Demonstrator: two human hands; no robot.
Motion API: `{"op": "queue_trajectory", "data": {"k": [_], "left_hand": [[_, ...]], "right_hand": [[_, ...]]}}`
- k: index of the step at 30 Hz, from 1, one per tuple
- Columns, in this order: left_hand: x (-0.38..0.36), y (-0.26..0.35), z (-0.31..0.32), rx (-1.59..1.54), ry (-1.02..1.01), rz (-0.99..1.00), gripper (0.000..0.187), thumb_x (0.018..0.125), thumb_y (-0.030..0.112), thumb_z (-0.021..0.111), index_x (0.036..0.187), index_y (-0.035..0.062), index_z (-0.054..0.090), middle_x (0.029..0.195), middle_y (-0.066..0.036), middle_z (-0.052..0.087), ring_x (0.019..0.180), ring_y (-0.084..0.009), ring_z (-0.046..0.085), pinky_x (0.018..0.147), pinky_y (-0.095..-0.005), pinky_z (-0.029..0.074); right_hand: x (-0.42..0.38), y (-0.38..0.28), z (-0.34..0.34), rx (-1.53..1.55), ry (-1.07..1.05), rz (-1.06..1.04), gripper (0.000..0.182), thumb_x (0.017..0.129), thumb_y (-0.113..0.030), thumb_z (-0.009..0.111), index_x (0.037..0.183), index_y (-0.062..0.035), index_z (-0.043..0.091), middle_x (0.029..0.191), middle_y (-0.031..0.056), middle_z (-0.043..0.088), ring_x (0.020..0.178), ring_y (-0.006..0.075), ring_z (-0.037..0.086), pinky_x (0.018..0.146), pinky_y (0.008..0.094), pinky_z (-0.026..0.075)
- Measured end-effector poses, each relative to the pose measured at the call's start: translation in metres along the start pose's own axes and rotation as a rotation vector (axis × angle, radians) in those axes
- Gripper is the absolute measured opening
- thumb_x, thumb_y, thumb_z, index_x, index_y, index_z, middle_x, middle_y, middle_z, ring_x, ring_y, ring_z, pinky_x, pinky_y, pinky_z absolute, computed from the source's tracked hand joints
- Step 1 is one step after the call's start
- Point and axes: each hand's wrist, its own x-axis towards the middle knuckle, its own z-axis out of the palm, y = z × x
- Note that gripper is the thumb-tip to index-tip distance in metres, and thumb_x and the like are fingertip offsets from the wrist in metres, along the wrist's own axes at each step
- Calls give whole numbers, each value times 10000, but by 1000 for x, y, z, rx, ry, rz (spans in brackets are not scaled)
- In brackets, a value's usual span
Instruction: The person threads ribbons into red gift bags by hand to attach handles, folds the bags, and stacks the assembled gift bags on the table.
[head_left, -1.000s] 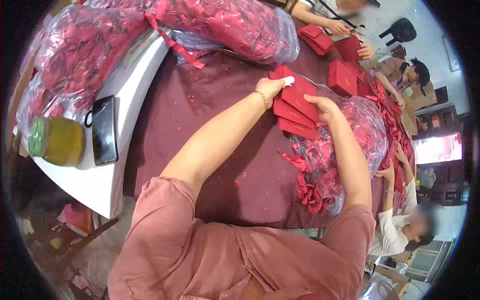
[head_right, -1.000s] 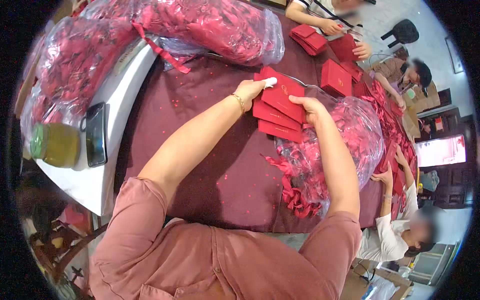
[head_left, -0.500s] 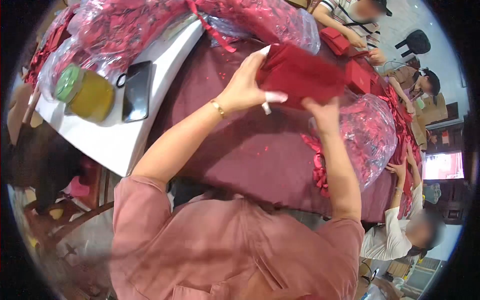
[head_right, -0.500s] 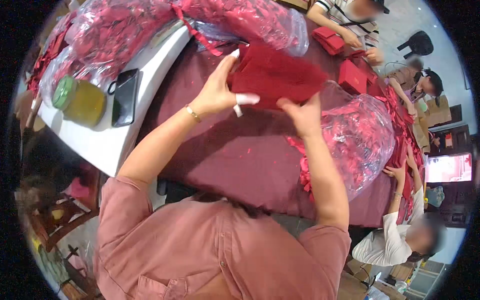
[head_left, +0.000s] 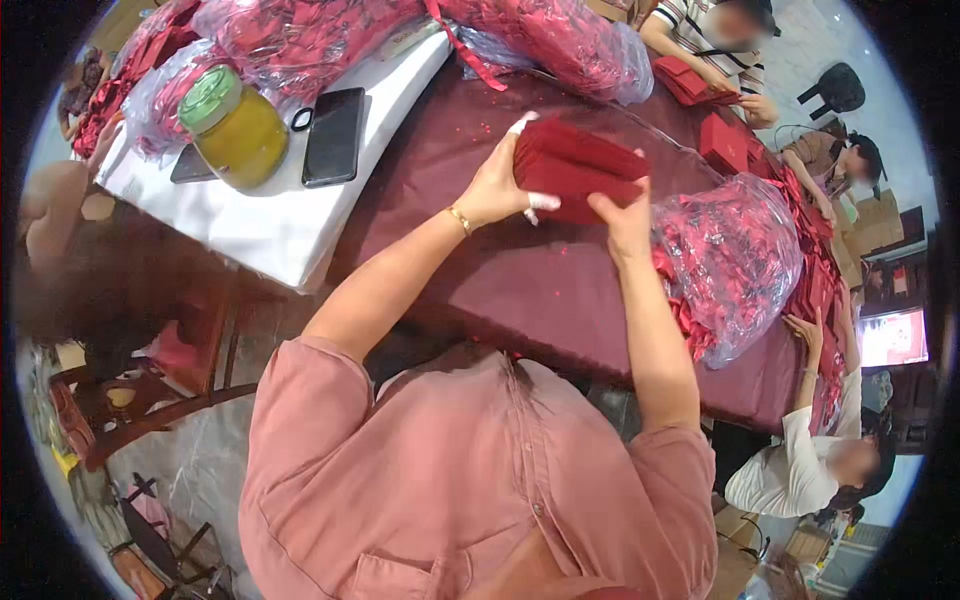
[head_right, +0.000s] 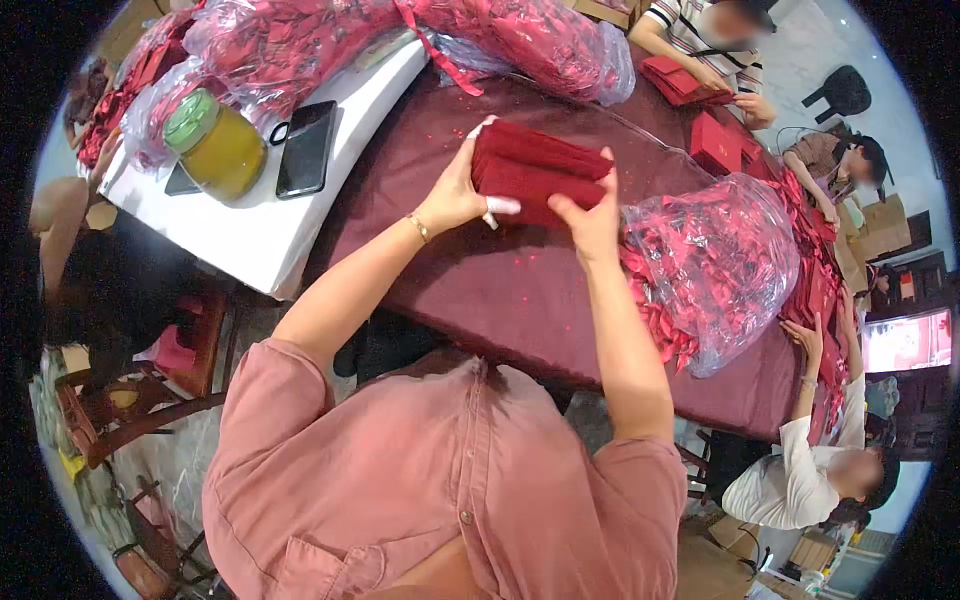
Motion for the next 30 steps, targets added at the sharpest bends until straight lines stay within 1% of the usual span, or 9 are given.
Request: {"op": "queue_trajectory", "data": {"k": [1,3,8,12,16,21,25,26,30], "left_hand": [[-3,-10,-5,146,-26,77,1323,601,141,914,1524,70,-31,1442,-154,384,1306,-229,403,1047,-371,409],[-10,2,-8,12,-41,17,1369,586,165,925,1524,75,-69,1470,-154,352,1350,-237,352,1136,-374,269],[-4,-5,-8,295,32,90,1444,523,332,945,1510,38,-67,1431,-226,382,1320,-330,403,1110,-397,328],[-12,7,-10,36,-6,-88,1396,569,239,936,1526,88,-69,1491,-161,331,1361,-241,360,1126,-370,296],[-13,-4,-8,179,35,7,1402,569,270,935,1523,75,-75,1504,-162,315,1367,-244,351,1128,-370,292],[-13,-6,-10,225,55,16,1389,569,312,931,1523,57,-45,1514,-170,298,1380,-246,332,1132,-368,282],[-14,-5,-11,172,51,36,1378,565,331,929,1524,49,-19,1520,-179,284,1392,-245,312,1135,-367,274],[-15,-4,-11,169,55,33,1378,565,331,929,1524,49,-19,1520,-179,284,1392,-245,312,1135,-367,274],[-16,-3,-12,176,31,13,1345,587,310,923,1523,44,-5,1499,-180,317,1376,-243,338,1121,-357,291]], "right_hand": [[-6,13,-3,32,-14,41,944,684,33,775,1465,-52,254,1306,91,518,1199,224,507,1044,376,402],[-12,25,-2,116,-30,68,962,676,19,796,1466,-59,254,1314,80,515,1200,216,506,1042,371,404],[-5,24,1,69,-84,205,909,687,-17,817,1445,-79,318,1297,66,533,1165,199,527,1028,351,411],[-13,16,-6,88,-120,167,939,694,-66,829,1462,-47,288,1334,78,508,1213,207,500,1052,348,385],[12,-36,-6,-505,-67,-197,987,776,-311,774,1498,2,179,1538,206,259,1427,295,253,1154,389,215],[43,-86,29,-1178,-246,-540,854,769,-263,743,1470,-50,303,1509,189,317,1395,350,313,1120,439,269],[60,-83,41,-1321,-415,-514,654,760,-148,723,1355,-95,455,1238,128,561,1208,323,495,1052,462,333],[66,-88,42,-1285,-473,-598,389,754,-109,708,1126,-66,602,995,110,620,989,316,592,914,435,435],[63,-115,49,-936,-415,-533,137,739,-48,691,853,12,645,808,143,637,752,327,635,683,367,508]]}}
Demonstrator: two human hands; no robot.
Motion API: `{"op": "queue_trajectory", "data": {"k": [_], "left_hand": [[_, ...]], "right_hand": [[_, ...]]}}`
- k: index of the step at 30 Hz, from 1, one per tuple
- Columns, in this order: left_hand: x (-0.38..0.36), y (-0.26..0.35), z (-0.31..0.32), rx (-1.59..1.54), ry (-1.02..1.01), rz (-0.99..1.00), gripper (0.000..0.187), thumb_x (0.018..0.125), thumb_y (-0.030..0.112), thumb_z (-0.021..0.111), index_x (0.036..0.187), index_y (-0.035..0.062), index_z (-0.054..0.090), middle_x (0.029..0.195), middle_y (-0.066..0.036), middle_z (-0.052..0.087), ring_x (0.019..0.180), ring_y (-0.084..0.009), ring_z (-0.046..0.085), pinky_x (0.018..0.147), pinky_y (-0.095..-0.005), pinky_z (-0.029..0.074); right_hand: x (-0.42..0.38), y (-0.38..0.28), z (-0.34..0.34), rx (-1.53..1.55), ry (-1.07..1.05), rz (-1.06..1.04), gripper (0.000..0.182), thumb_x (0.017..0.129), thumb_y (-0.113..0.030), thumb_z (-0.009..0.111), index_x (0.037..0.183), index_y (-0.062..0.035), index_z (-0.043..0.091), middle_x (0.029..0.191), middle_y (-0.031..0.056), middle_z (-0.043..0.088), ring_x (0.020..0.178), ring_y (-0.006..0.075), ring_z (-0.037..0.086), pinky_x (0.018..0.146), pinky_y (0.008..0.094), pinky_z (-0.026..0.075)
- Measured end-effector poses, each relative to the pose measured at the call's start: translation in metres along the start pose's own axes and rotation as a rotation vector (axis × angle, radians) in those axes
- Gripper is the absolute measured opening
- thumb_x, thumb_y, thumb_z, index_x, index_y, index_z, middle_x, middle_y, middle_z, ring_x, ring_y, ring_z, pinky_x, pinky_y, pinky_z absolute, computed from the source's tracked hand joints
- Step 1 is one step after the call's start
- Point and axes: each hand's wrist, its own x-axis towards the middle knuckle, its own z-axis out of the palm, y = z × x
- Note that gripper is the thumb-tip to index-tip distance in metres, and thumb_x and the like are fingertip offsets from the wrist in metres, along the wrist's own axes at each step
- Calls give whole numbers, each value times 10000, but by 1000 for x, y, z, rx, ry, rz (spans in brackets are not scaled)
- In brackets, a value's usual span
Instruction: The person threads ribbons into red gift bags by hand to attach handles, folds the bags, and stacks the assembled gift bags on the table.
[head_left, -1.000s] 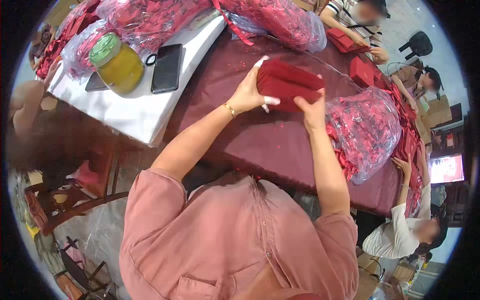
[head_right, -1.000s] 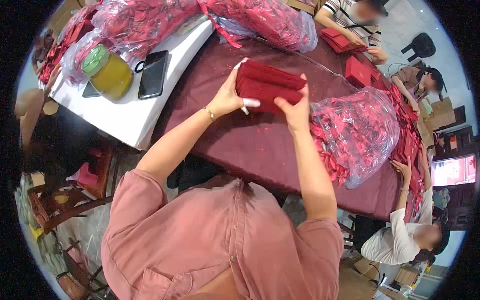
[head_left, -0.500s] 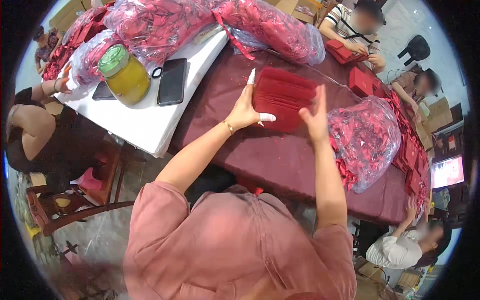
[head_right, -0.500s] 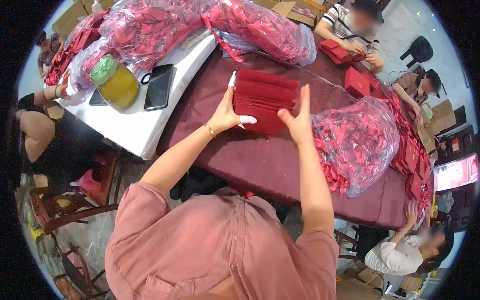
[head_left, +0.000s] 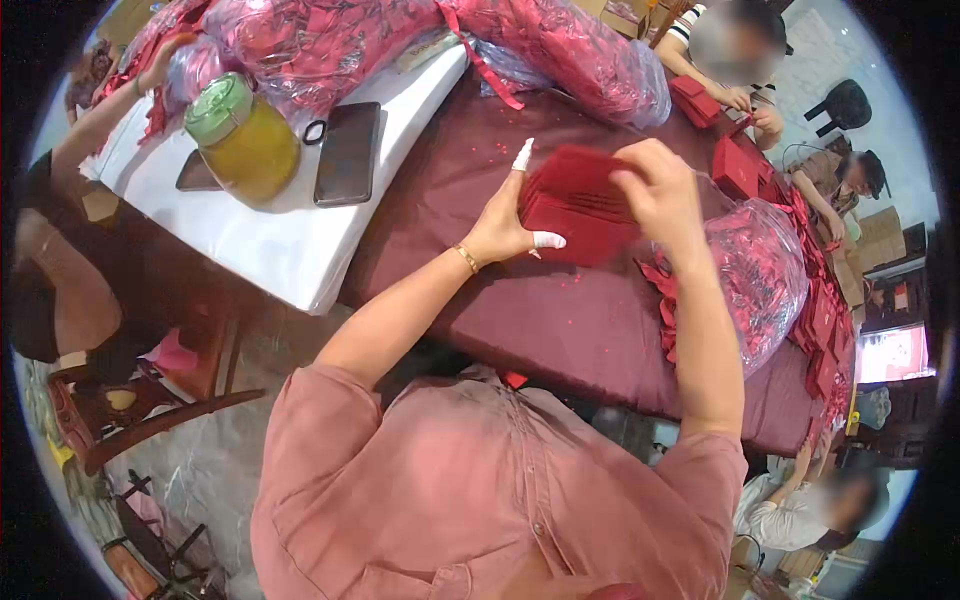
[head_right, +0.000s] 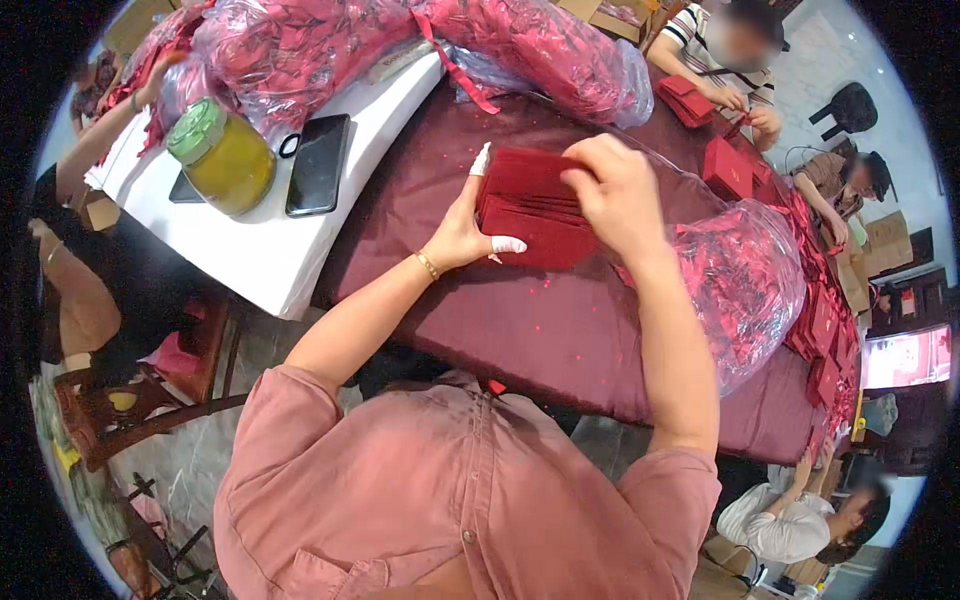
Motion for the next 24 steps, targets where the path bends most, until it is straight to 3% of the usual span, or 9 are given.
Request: {"op": "queue_trajectory", "data": {"k": [4,5,8,9,11,16,18,21,24], "left_hand": [[-4,-7,4,-49,-36,-95,1295,626,273,909,1531,75,5,1346,-162,488,1238,-234,494,1064,-349,371],[-3,-6,4,-95,-41,-74,1267,639,261,903,1538,109,23,1227,-137,557,1113,-209,564,1010,-346,424],[-4,-5,5,-120,-45,-93,1244,644,246,900,1542,139,45,1191,-131,571,1061,-208,584,973,-352,455],[-5,-4,4,-120,-44,-91,1244,644,246,900,1542,139,45,1191,-131,571,1061,-208,584,973,-352,455],[-6,0,2,-53,-64,-111,1267,614,307,906,1535,101,61,1258,-156,536,1129,-262,555,1004,-384,435],[-9,2,4,460,239,219,1377,517,449,911,1517,27,63,1479,-214,331,1305,-359,401,1103,-430,319],[-6,3,6,481,272,206,1376,535,433,913,1518,30,38,1506,-224,286,1331,-335,384,1109,-428,309],[-3,1,6,86,37,-34,1295,594,336,913,1535,115,53,1296,-205,535,1185,-276,541,1034,-393,408],[-3,0,6,60,-2,-51,1233,612,294,910,1535,137,108,1180,-163,602,1115,-248,578,1000,-375,436]], "right_hand": [[5,1,-44,305,242,294,150,835,20,646,985,29,640,867,3,641,824,84,585,741,232,481],[9,11,-46,370,481,257,169,846,-1,676,1010,23,642,863,-5,632,790,90,580,730,223,475],[20,26,-56,425,635,219,178,861,-40,697,1031,-2,665,920,4,649,818,87,542,745,218,447],[19,46,-51,57,644,100,173,852,-23,686,1024,-25,673,902,22,662,772,119,541,729,238,453],[20,36,-31,-265,492,71,186,827,-71,677,1009,-36,667,889,106,691,740,232,651,711,323,507],[-15,29,37,-54,-350,147,177,902,-187,554,949,-44,646,873,183,659,824,371,640,742,427,503],[-20,33,39,98,-429,227,196,914,-193,536,992,-53,650,877,191,658,820,361,648,741,403,507],[-24,32,35,184,-418,309,256,953,-233,522,1066,-39,646,929,165,691,849,283,675,777,354,509],[-31,48,15,499,-49,366,414,1007,-333,474,1216,4,593,1128,96,664,1072,167,591,945,307,438]]}}
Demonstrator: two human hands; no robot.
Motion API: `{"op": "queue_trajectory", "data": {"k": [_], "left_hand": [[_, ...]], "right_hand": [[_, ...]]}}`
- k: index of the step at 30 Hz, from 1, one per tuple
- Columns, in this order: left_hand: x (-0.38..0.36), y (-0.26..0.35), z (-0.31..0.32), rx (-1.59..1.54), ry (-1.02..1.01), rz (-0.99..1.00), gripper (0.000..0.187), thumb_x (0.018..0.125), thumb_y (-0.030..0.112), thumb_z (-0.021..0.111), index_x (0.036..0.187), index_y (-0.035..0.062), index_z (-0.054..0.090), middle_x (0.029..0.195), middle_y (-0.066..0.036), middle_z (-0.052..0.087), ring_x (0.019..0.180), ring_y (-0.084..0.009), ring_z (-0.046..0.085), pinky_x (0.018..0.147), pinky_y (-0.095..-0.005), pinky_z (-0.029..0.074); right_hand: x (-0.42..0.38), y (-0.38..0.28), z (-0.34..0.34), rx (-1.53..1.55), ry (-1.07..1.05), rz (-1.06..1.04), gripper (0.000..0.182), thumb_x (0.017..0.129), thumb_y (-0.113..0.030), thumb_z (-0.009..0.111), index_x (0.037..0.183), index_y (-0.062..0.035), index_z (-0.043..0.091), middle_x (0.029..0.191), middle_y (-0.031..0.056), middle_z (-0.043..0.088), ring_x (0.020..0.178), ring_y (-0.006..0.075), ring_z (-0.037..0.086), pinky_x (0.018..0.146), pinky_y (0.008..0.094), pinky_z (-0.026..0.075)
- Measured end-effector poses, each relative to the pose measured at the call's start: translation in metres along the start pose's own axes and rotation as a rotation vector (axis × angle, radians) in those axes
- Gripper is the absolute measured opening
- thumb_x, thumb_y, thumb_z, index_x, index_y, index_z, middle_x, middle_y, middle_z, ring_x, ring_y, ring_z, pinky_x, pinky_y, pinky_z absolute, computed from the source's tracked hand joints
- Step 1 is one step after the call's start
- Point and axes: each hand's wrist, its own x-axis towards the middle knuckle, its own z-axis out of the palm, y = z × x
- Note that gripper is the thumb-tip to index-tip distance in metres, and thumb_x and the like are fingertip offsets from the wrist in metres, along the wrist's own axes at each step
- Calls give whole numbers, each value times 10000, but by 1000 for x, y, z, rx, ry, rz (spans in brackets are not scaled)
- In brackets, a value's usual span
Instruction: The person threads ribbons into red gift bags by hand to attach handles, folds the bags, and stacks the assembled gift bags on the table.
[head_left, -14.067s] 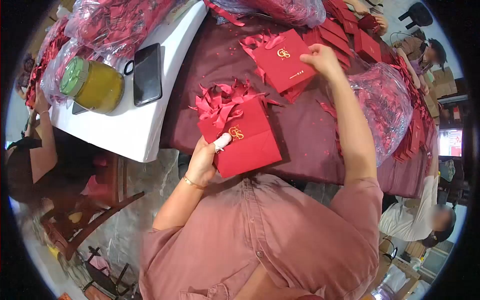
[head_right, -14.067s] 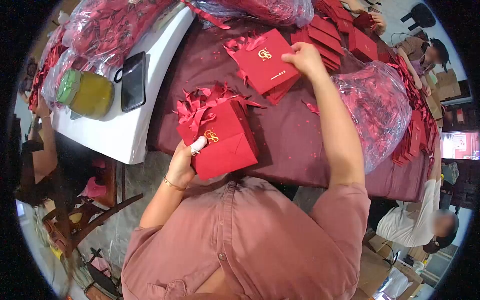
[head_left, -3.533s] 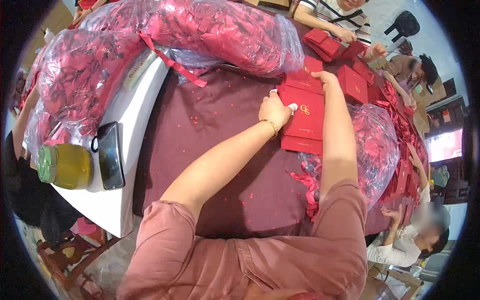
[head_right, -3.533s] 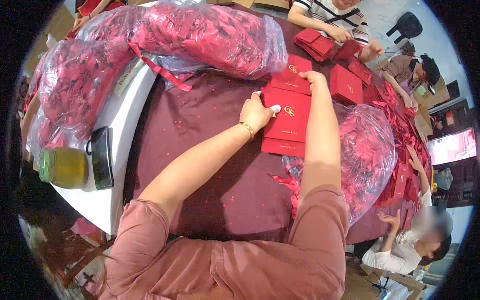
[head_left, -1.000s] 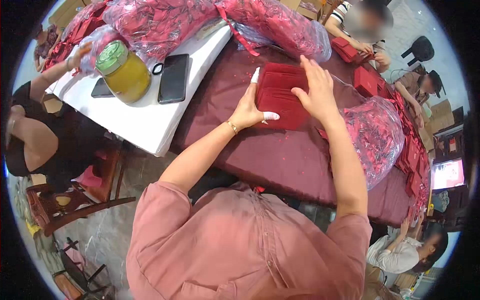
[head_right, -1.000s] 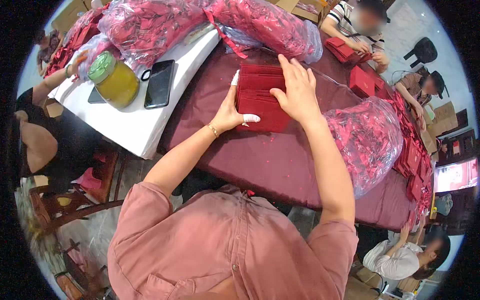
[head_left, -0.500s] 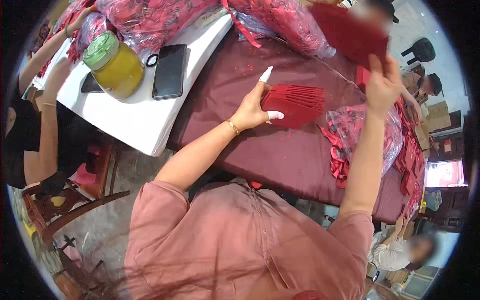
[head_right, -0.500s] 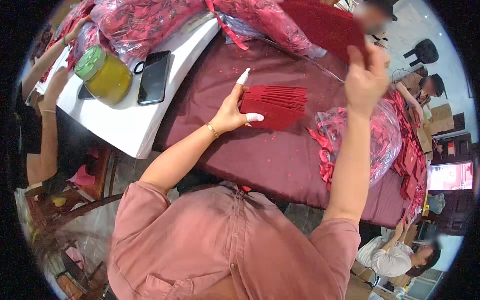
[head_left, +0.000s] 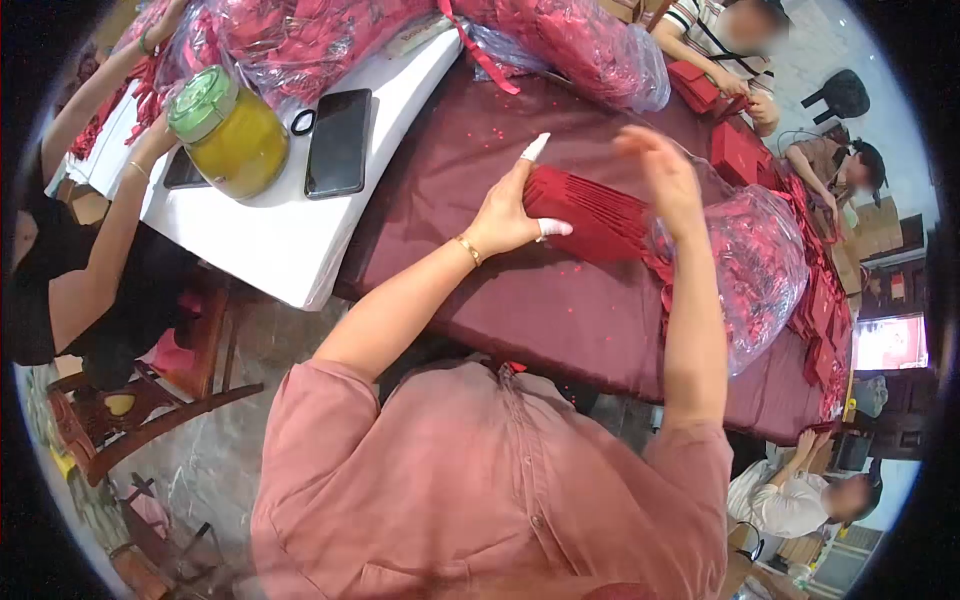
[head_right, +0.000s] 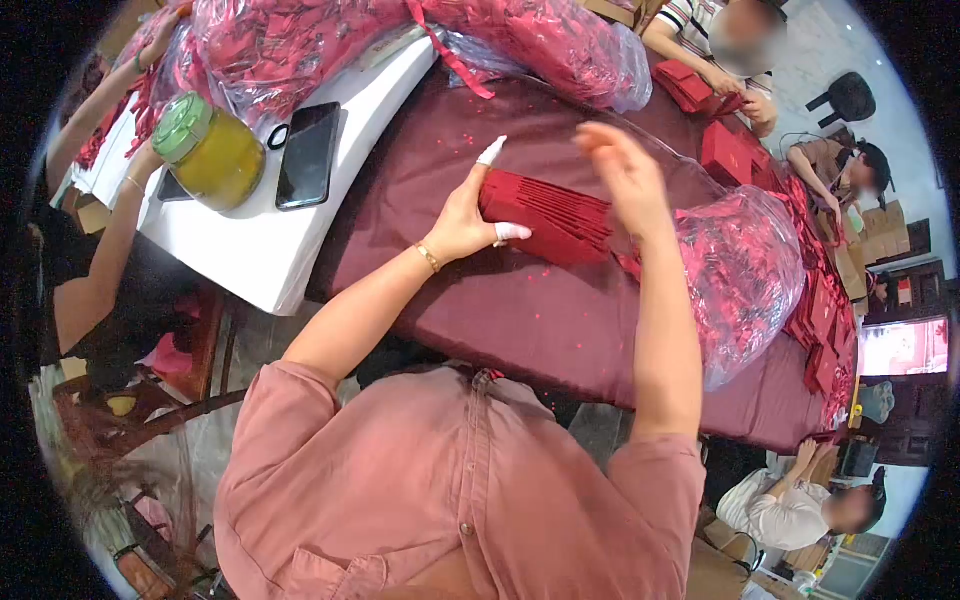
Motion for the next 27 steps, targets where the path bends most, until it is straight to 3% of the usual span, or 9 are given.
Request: {"op": "queue_trajectory", "data": {"k": [3,7,9,11,14,15,18,25,27], "left_hand": [[-2,2,0,-45,5,-6,1205,622,266,908,1535,143,132,1161,-135,619,1094,-225,584,986,-366,446],[-3,4,2,-71,-17,18,1192,644,241,896,1538,135,115,1242,-141,573,1128,-219,562,998,-361,436],[-5,-1,6,-96,-54,-21,1169,654,187,887,1538,128,124,1239,-121,571,1132,-196,546,1001,-342,429],[-3,-12,11,135,32,71,1101,697,108,848,1539,143,139,1221,-81,570,1107,-169,545,965,-326,457],[7,6,3,-392,76,-197,922,774,15,761,1511,163,228,1213,-34,570,1062,-150,576,843,-305,527],[14,15,1,-604,153,-269,879,774,26,776,1484,154,272,1262,-66,544,1009,-166,603,707,-290,578],[39,-12,-3,-546,205,-196,851,768,23,780,1463,126,300,1233,-73,562,1010,-170,597,722,-303,571],[130,6,-34,-176,194,58,963,725,132,831,1490,109,246,1295,-170,540,1034,-190,596,742,-306,559],[137,12,-41,-254,74,-26,1127,681,152,860,1525,132,113,1334,-190,513,1098,-229,577,867,-327,524]], "right_hand": [[-31,23,-13,377,415,26,697,982,-539,402,1438,-16,342,1375,156,507,1296,236,451,1093,378,291],[-87,72,24,572,457,45,983,842,-761,386,1522,-85,171,1576,137,192,1451,276,190,1166,445,147],[-91,114,70,2239,269,-147,977,842,-754,370,1531,-102,136,1583,105,181,1458,259,164,1179,434,141],[-75,75,84,936,400,76,960,846,-737,368,1535,-117,118,1585,81,175,1452,239,177,1185,426,151],[-63,67,83,906,204,71,1027,813,-775,410,1533,-101,125,1560,77,240,1427,227,242,1177,413,170],[-58,66,89,862,233,-15,936,875,-556,593,1526,-63,135,1532,101,286,1407,242,281,1164,396,199],[-39,72,96,174,327,24,844,793,-29,658,1497,-12,192,1473,175,353,1350,284,361,1123,380,275],[55,74,75,100,536,-67,741,816,-23,629,1462,9,267,1430,222,392,1323,318,392,1107,385,301],[62,89,75,59,561,-79,763,808,-42,650,1461,13,259,1418,224,408,1307,322,414,1102,384,309]]}}
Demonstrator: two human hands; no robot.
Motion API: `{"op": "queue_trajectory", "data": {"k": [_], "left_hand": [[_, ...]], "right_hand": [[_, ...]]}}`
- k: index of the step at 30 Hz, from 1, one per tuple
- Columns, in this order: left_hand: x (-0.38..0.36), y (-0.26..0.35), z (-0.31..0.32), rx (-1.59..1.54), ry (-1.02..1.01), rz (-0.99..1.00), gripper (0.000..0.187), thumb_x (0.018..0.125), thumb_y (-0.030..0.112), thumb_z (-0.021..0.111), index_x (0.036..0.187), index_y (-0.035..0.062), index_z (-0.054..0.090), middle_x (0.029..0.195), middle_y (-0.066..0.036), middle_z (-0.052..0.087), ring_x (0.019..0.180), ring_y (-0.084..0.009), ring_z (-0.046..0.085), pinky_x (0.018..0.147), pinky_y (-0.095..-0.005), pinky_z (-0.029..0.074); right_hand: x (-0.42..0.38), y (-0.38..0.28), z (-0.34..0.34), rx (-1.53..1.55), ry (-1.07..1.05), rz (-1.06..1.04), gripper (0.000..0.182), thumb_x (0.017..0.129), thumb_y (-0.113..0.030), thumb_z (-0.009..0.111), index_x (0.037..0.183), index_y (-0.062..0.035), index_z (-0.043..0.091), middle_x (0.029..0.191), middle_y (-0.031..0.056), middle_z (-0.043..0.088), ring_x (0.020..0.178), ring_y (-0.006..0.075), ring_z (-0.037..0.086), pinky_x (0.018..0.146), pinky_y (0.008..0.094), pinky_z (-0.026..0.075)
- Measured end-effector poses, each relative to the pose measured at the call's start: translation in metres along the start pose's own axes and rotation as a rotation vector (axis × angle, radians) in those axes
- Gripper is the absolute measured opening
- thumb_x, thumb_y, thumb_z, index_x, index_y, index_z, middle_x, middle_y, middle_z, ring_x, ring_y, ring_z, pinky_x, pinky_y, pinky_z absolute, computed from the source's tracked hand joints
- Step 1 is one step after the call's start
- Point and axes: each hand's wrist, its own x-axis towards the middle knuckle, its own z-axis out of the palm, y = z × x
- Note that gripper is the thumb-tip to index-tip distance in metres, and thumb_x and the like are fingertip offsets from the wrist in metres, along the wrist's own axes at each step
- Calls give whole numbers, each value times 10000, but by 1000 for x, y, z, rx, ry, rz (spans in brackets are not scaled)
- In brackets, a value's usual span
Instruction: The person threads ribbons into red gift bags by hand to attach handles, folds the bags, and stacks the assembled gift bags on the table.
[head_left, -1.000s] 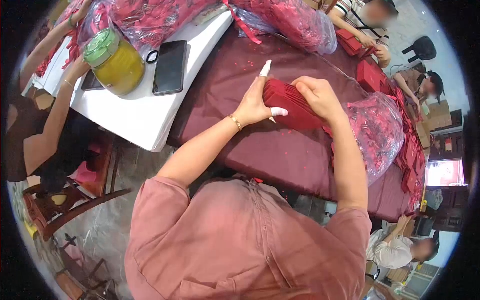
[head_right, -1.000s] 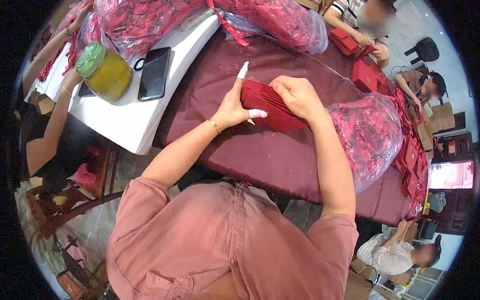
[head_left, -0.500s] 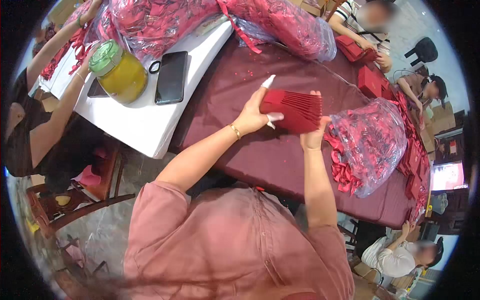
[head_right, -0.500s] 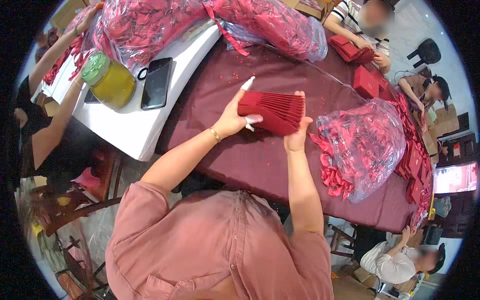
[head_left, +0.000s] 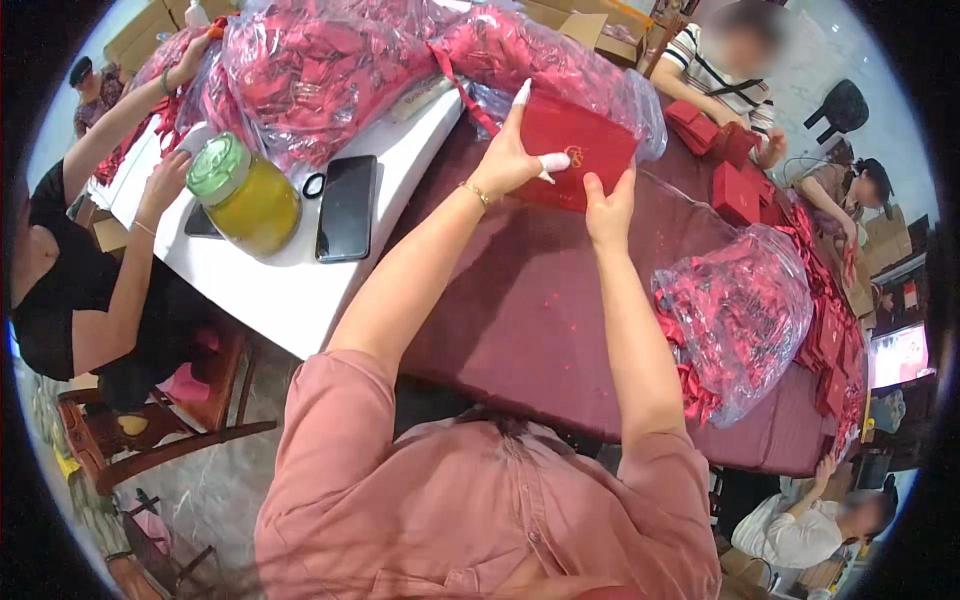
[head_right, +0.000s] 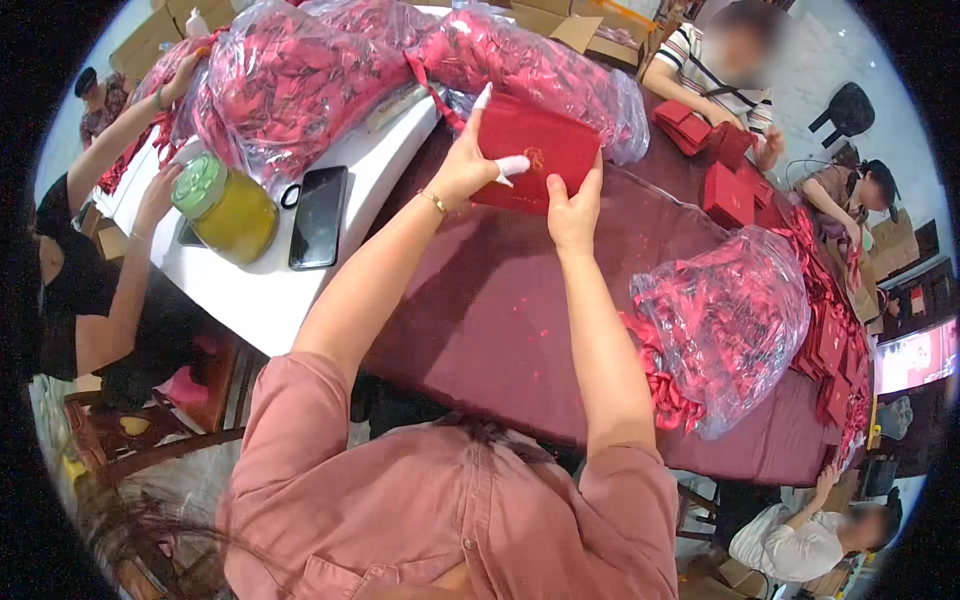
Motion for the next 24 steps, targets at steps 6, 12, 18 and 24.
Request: {"op": "queue_trajectory", "data": {"k": [6,12,18,24], "left_hand": [[-12,-82,-20,567,-96,76,1287,530,301,916,1488,19,104,1302,-288,498,1192,-400,528,980,-425,457],[-28,-78,-19,480,46,-3,1369,487,445,923,1487,-28,117,1321,-282,492,1217,-367,518,1001,-406,436],[-72,-57,-16,683,171,2,940,763,415,769,1405,-90,303,1224,-284,537,1140,-422,516,972,-440,422],[-135,-32,-10,725,251,85,774,846,314,700,1417,-45,320,1260,-255,504,1173,-399,472,1011,-440,375]], "right_hand": [[-34,61,6,-341,-243,195,840,774,-180,734,1439,22,261,1356,287,458,1257,423,447,1046,445,376],[-45,52,-4,-389,-181,278,884,799,-278,732,1453,41,231,1387,297,425,1273,424,430,1067,441,360],[-88,4,-38,-530,-107,257,779,824,-280,711,1419,31,315,1407,274,398,1319,397,372,1104,455,302],[-128,-69,-89,-313,-256,342,457,878,-217,656,1259,1,528,1349,189,477,1207,274,514,952,354,465]]}}
